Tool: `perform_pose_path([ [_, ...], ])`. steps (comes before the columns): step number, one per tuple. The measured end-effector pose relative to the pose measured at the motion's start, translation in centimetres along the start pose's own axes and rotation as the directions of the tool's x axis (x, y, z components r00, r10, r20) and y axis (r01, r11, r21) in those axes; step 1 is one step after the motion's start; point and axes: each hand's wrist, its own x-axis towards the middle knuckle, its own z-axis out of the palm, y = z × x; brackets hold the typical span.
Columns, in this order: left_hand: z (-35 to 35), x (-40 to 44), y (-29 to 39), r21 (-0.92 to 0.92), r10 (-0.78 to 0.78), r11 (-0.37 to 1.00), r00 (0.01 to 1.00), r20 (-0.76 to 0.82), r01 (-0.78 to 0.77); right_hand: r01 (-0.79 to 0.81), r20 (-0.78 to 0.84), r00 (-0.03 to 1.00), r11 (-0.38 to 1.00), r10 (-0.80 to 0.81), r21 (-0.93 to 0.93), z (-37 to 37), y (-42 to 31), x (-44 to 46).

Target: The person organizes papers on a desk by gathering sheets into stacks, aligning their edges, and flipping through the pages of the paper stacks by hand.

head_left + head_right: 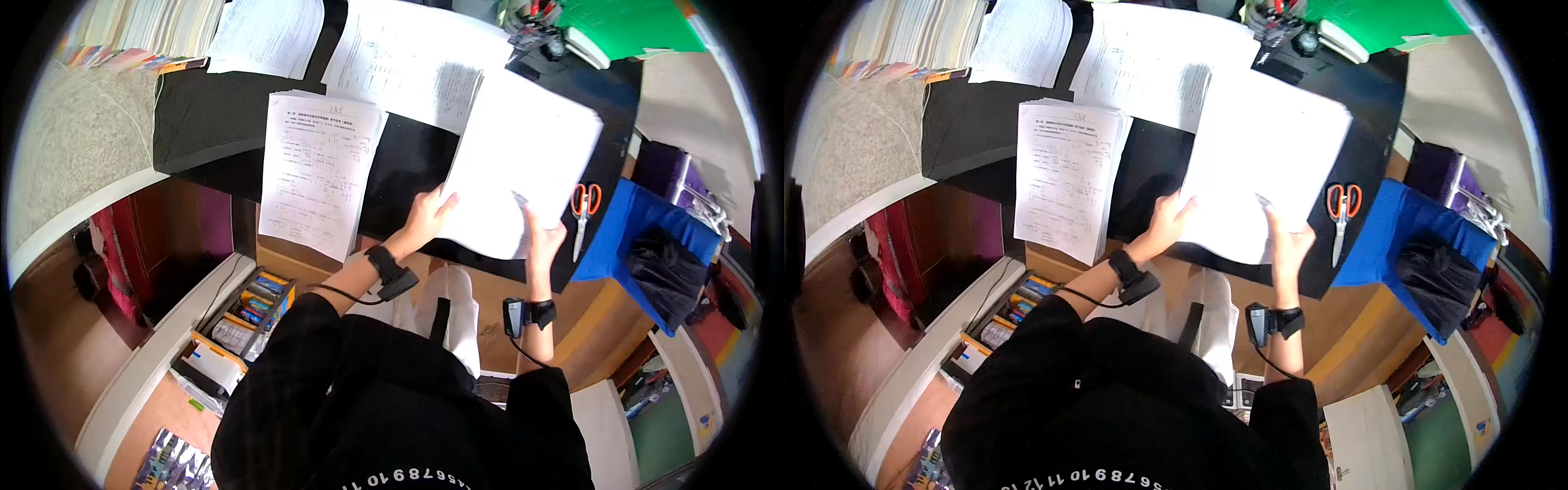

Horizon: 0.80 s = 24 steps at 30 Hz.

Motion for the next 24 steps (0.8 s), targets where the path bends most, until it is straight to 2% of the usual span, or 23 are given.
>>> perform_pose_path([
  [1,-0.6,-0.7,0.5,-0.01,-0.011,1.0,1.0,-0.003,0.011,-0.075,0.011,0.997,0.997,0.075,-0.005,0.2,-0.1,-0.5],
  [3,-2.1,-2.5,0.8,0.019,-0.01,1.0,1.0,0.027,0.009,-0.05,0.077,0.996,0.998,0.052,-0.025,-0.1,0.2,-2.4],
  [4,-2.9,-3.2,1.7,0.011,0.072,0.997,0.997,-0.031,-0.072,-0.017,0.081,0.997,1.0,0.015,0.022,0.1,-0.1,-3.4],
  [5,-3.8,-4.1,2.4,0.006,-0.016,1.0,1.0,-0.011,0.016,-0.062,0.077,0.995,0.998,0.059,0.033,0.0,0.2,-4.4],
  [7,-5.8,-5.3,5.1,-0.004,-0.101,0.995,0.993,0.059,0.102,-0.044,0.087,0.995,0.999,0.041,0.032,0.0,-0.2,-6.0],
  [9,-6.8,-6.2,7.6,0.072,-0.046,0.996,0.997,0.055,0.042,0.113,0.002,0.993,0.973,-0.115,-0.202,-0.4,-0.3,-6.3],
  [11,-7.7,-6.9,10.3,0.192,0.025,0.981,0.997,0.069,-0.038,0.219,-0.101,0.953,0.882,-0.285,-0.416,-0.7,-1.8,-6.7],
  [15,-8.4,-7.1,14.2,0.45,0.241,0.844,0.956,0.17,-0.293,0.165,0.179,0.971,0.986,-0.157,-0.035,0.5,-10.0,-9.8],
  [17,-7.8,-7.4,14.7,0.526,0.32,0.747,0.913,0.253,-0.407,0.048,0.117,0.992,0.999,-0.05,0.019,3.1,-12.7,-12.0],
  [18,-7.3,-7.6,15.0,0.547,0.327,0.721,0.904,0.273,-0.426,0.113,0.025,0.993,0.992,-0.112,-0.048,4.1,-12.2,-12.2],
  [19,-7.0,-7.7,15.1,0.573,0.305,0.703,0.906,0.295,-0.422,0.105,-0.057,0.992,0.983,-0.115,-0.153,4.4,-12.0,-11.9],
  [21,-6.6,-7.9,15.4,0.629,0.254,0.662,0.911,0.325,-0.409,-0.072,-0.11,0.99,0.98,0.093,0.185,4.3,-12.9,-12.2],
  [24,-6.5,-8.6,15.5,0.672,0.259,0.586,0.89,0.375,-0.453,-0.118,-0.012,0.992,0.967,0.123,0.225,2.9,-10.2,-10.9],
])
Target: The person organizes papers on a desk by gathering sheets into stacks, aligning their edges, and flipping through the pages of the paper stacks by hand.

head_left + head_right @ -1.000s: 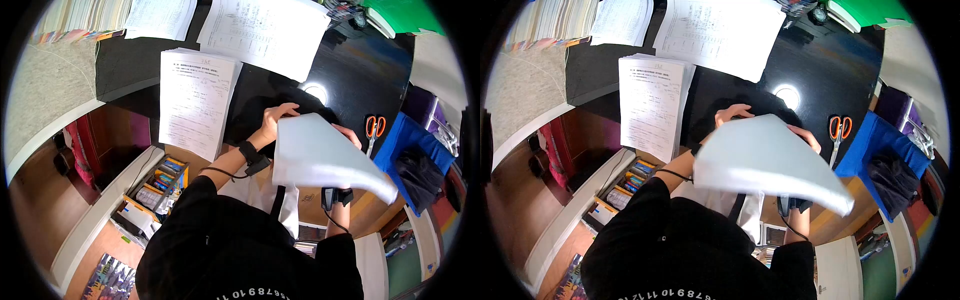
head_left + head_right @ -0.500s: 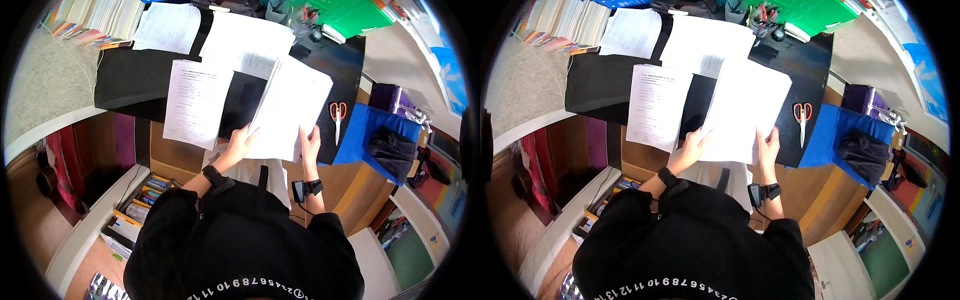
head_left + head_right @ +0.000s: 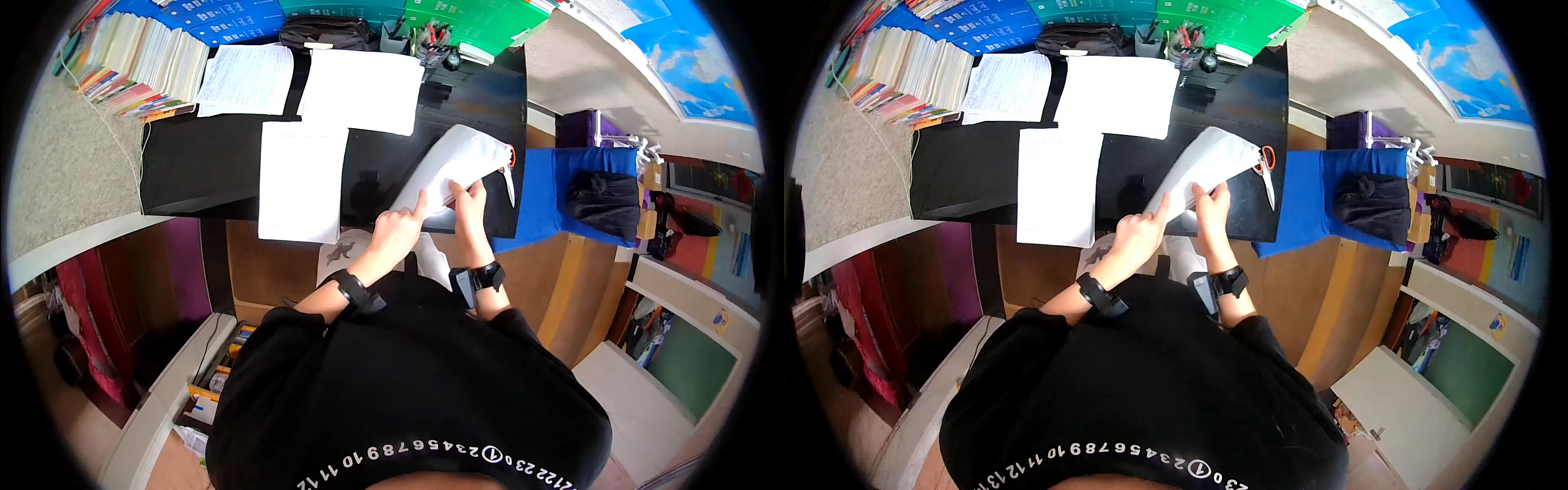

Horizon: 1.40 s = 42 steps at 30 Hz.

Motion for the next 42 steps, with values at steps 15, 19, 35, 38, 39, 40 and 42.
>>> perform_pose_path([
  [15,-7.5,2.2,-4.7,-0.922,-0.023,0.176,0.938,0.346,0.344,0.013,0.351,0.932,0.975,-0.092,0.222,-6.9,-10.1,-5.4],
  [19,-10.9,0.0,-2.0,-0.84,-0.056,-0.246,0.858,0.51,0.484,0.018,0.393,0.909,0.954,-0.14,0.299,-6.2,-9.5,-5.3],
  [35,-10.1,-7.8,-13.2,-0.951,-0.395,-0.111,0.865,0.309,0.29,-0.127,0.513,0.854,0.991,0.09,0.036,6.0,-3.9,-4.6],
  [38,-7.0,-9.2,-17.2,-0.921,-0.527,0.118,0.81,0.259,0.371,0.089,0.499,0.865,0.961,0.056,-0.261,10.5,3.7,-0.9],
  [39,-6.0,-9.5,-18.4,-0.877,-0.576,0.25,0.791,0.206,0.411,0.254,0.5,0.866,0.88,-0.022,-0.401,12.5,5.1,-0.7],
  [40,-5.5,-9.9,-19.5,-0.81,-0.618,0.37,0.772,0.151,0.455,0.262,0.487,0.871,0.901,-0.065,-0.347,14.2,6.3,-0.7],
  [42,-5.1,-10.9,-22.0,-0.791,-0.651,0.366,0.742,0.159,0.49,0.073,0.503,0.863,0.972,0.051,-0.222,16.1,7.3,-0.7],
])
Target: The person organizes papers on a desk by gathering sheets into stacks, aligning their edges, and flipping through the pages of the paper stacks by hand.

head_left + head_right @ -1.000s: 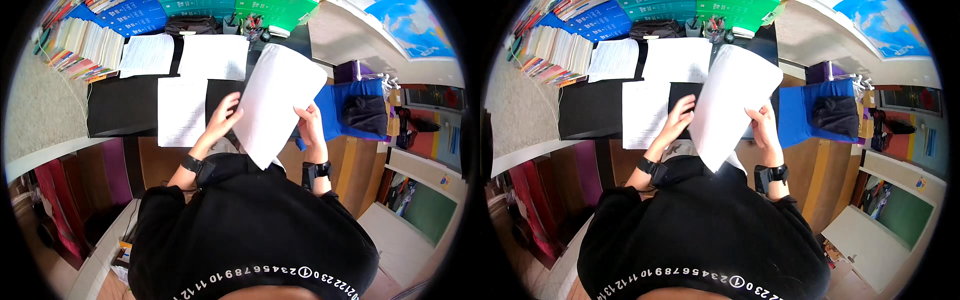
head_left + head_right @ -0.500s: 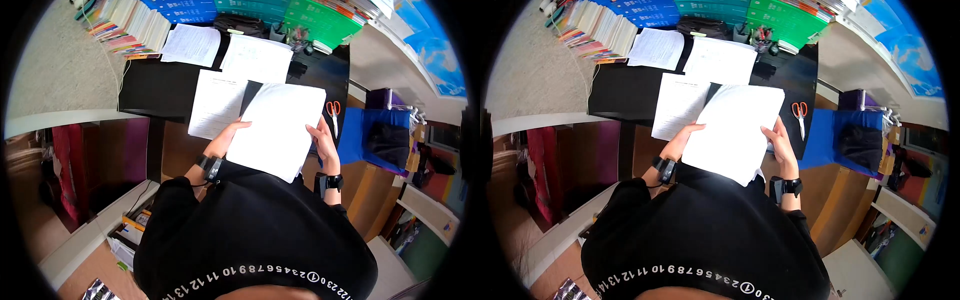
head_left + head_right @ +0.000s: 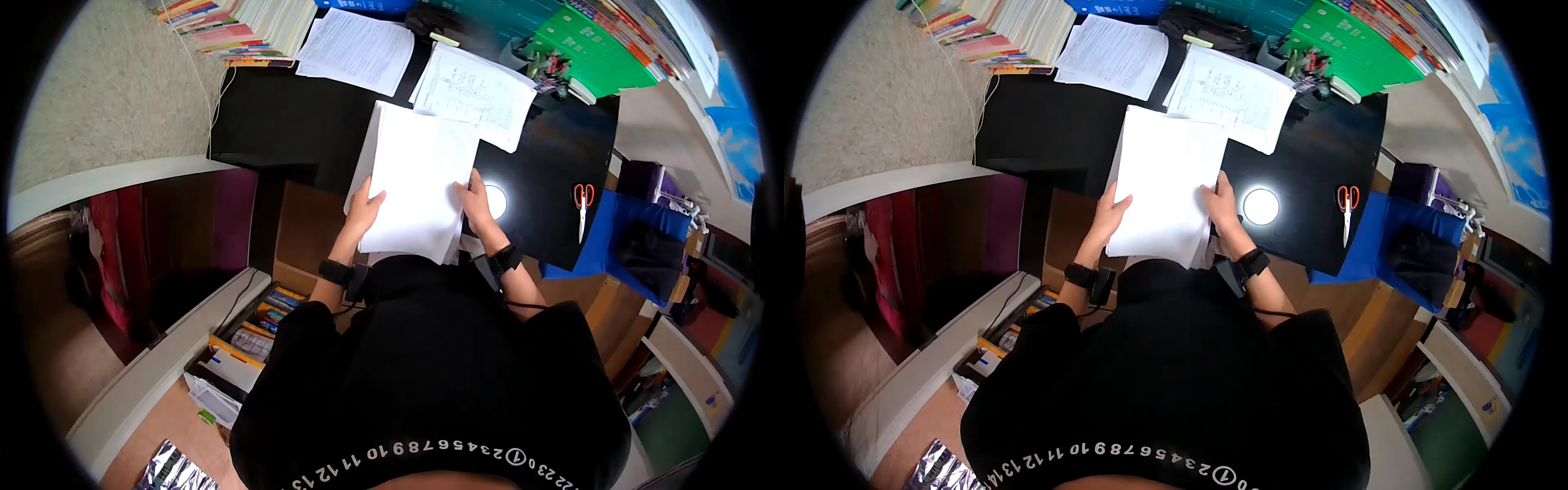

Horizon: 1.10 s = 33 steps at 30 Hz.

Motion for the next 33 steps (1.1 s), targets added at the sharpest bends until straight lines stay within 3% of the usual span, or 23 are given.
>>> perform_pose_path([
  [1,-0.9,0.6,-0.7,0.012,-0.016,1.0,1.0,-0.015,0.016,-0.054,0.027,0.998,0.993,0.051,0.106,1.0,-0.1,0.4],
  [5,-2.2,2.9,-3.5,0.085,0.064,0.995,0.997,-0.051,-0.06,-0.045,-0.031,0.998,0.999,0.046,0.028,3.7,1.5,2.3],
  [10,-2.8,4.9,-4.6,0.107,0.036,0.994,0.999,0.0,-0.036,-0.152,-0.115,0.981,0.987,0.158,0.055,4.9,3.2,3.5],
  [13,-2.9,5.6,-5.4,0.133,0.004,0.991,1.0,0.012,-0.006,-0.127,-0.166,0.977,0.991,0.131,0.033,5.3,4.2,3.9],
  [19,-3.1,6.3,-7.4,0.212,0.045,0.977,0.997,-0.059,-0.032,-0.122,-0.114,0.987,0.992,0.118,-0.032,5.6,5.1,4.7],
  [20,-3.1,6.5,-7.6,0.203,0.053,0.978,0.997,-0.058,-0.04,-0.046,-0.2,0.979,0.998,0.036,-0.048,5.9,6.1,5.1],
  [23,-3.2,6.5,-6.8,0.112,0.054,0.992,0.997,-0.046,-0.048,-0.174,-0.221,0.962,0.984,0.163,-0.033,6.1,5.5,5.1],
  [24,-3.2,6.5,-6.5,0.071,0.051,0.996,0.998,-0.039,-0.048,-0.167,-0.283,0.95,0.98,0.13,-0.11,6.2,6.1,5.3],
  [27,-2.9,6.5,-7.0,0.226,0.005,0.974,0.996,-0.09,0.016,-0.147,-0.404,0.914,0.953,0.029,-0.264,6.4,7.1,4.9],
  [30,-3.0,6.5,-6.9,0.416,0.245,0.9,0.939,-0.24,-0.128,-0.125,-0.457,0.889,0.954,-0.014,-0.272,6.4,4.4,2.3],
  [31,-3.2,6.7,-6.6,0.455,0.196,0.888,0.952,-0.234,-0.071,-0.189,-0.441,0.894,0.958,0.077,-0.215,6.2,4.6,1.7],
  [33,-3.0,7.4,-7.2,0.484,0.309,0.861,0.916,-0.256,-0.155,-0.312,-0.388,0.887,0.944,0.251,-0.103,5.7,5.5,0.8],
])
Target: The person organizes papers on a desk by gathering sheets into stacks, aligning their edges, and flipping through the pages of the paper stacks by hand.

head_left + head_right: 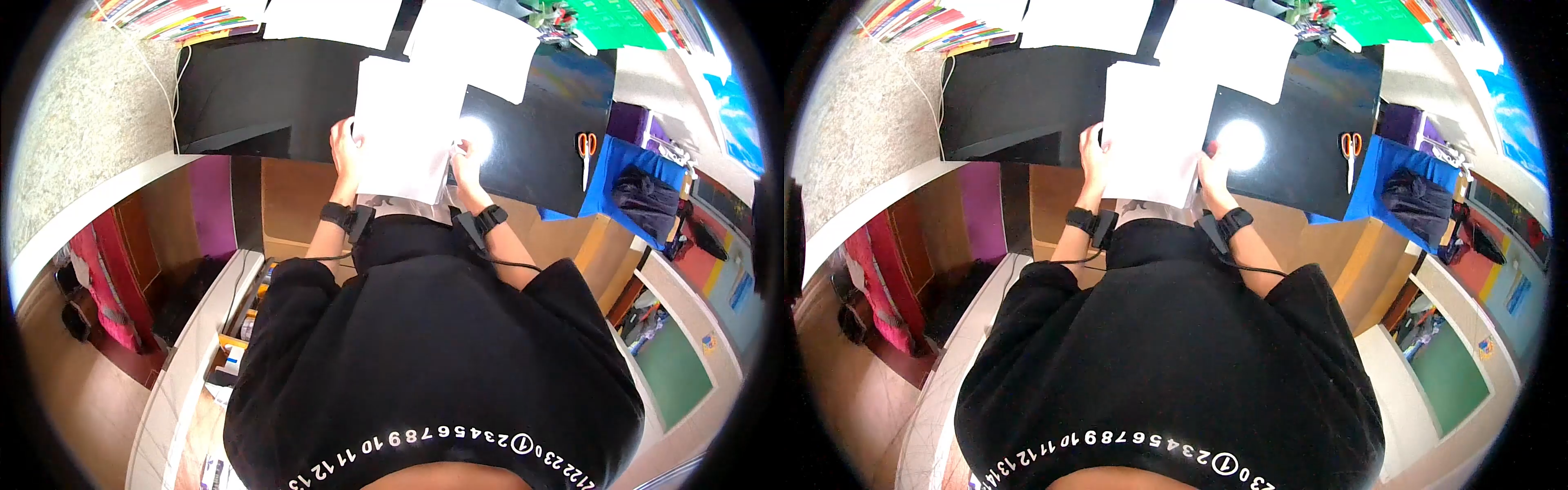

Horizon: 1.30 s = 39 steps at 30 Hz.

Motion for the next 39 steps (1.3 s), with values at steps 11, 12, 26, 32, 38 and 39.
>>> perform_pose_path([
  [11,2.2,2.6,0.1,-0.307,-0.1,0.929,0.939,0.329,0.206,0.009,0.427,0.896,0.964,-0.125,0.265,0.5,2.0,-2.2],
  [12,2.3,2.6,-0.2,-0.297,-0.094,0.934,0.94,0.329,0.197,-0.076,0.467,0.881,0.95,-0.078,0.303,0.3,1.4,-2.5],
  [26,0.7,6.3,2.3,-0.239,-0.162,0.935,0.915,0.369,0.262,-0.116,0.339,0.939,0.98,0.055,0.162,-3.5,-1.9,0.8],
  [32,4.0,9.0,3.6,-0.395,0.009,0.907,0.934,0.357,0.142,-0.105,0.543,0.83,0.922,-0.125,0.373,-2.8,-6.7,3.8],
  [38,-0.1,9.3,5.6,-0.597,-0.02,0.648,0.794,0.608,0.473,-0.155,0.432,0.902,0.948,0.02,0.279,-3.2,-6.8,4.1],
  [39,-0.9,9.6,7.0,-0.567,-0.096,0.629,0.777,0.622,0.531,-0.229,0.403,0.908,0.94,0.114,0.251,-3.7,-6.7,4.5],
])
